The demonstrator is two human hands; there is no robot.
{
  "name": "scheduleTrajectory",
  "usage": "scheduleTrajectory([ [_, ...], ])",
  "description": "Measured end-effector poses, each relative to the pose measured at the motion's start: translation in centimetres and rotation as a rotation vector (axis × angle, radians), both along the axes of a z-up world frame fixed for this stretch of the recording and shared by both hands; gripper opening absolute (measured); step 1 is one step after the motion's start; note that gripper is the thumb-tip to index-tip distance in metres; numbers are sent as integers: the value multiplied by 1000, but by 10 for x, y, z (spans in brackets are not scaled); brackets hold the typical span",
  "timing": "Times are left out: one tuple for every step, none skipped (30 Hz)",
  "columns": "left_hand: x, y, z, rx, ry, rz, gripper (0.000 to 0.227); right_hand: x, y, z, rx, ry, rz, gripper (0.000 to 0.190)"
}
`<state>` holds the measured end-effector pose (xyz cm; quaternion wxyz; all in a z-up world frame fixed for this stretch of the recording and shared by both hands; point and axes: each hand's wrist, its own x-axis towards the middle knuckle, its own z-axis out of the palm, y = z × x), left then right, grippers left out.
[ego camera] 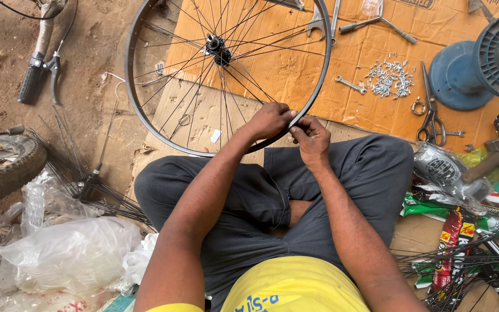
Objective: The person is assembling a bicycle wheel by inserting spokes into the rim and hub. They are sitting on the floor surrounded by tools and parts, methodically working on the wheel.
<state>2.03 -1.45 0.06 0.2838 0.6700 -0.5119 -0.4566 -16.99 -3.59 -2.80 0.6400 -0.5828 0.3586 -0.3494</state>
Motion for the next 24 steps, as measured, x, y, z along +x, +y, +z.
scheduleTrajectory([
  [-2,1,0,11,61,-17,43,-1,2,-1,5,1,0,16],
  [-3,3,1,22,122,-35,42,-2,3,-1,15,20,-12,15],
  [-2,2,3,28,177,-50,41,1,1,0,21,33,-20,14],
  [-2,1,5,3,24,-24,43,4,0,2,26,46,-29,13],
  [-2,1,6,-20,-125,2,44,4,-2,4,21,38,-18,12],
  [-3,1,7,-43,-275,29,46,5,-3,6,15,30,-8,11],
  [-2,0,7,16,-212,23,48,3,-3,6,10,27,1,11],
  [-2,0,6,75,-150,16,51,2,-3,6,7,38,3,10],
  [-2,0,4,133,-86,7,53,0,-2,4,3,50,5,9],
  [-1,0,3,95,27,-29,48,-3,-1,1,-1,63,6,9],
  [0,1,2,57,134,-64,44,-3,1,-2,5,66,7,9],
  [4,2,1,19,241,-98,40,-4,0,-6,10,68,9,9],
  [5,1,2,-27,95,-76,41,-3,-4,-9,10,68,6,10],
  [6,0,1,-73,-52,-53,42,-2,-15,-12,0,176,55,12],
  [3,-2,-2,-114,-187,-42,42,-11,-29,-15,0,295,93,15],
  [-1,-2,-6,-67,-212,-42,43,-20,-46,-19,1,414,132,18],
  [0,0,-10,-18,-236,-41,44,-33,-71,-20,-193,536,103,21],
  [-2,1,-14,30,-261,-40,44,-50,-104,-21,-388,658,76,24],
  [0,2,-18,32,-165,-74,43,-65,-139,-21,-344,666,4,29],
  [4,4,-21,36,-68,-108,42,-90,-171,-18,-451,817,-4,30],
  [6,1,-22,28,23,-131,41,-107,-203,-16,-600,954,-22,37],
  [6,0,-22,-83,-25,-126,42,-123,-226,-13,-749,1090,-41,45],
  [6,-2,-20,-205,-79,-116,42,-128,-240,-14,-683,1172,-22,55],
  [4,-3,-18,-327,-133,-106,44,-131,-248,-16,-615,1253,-4,66],
])
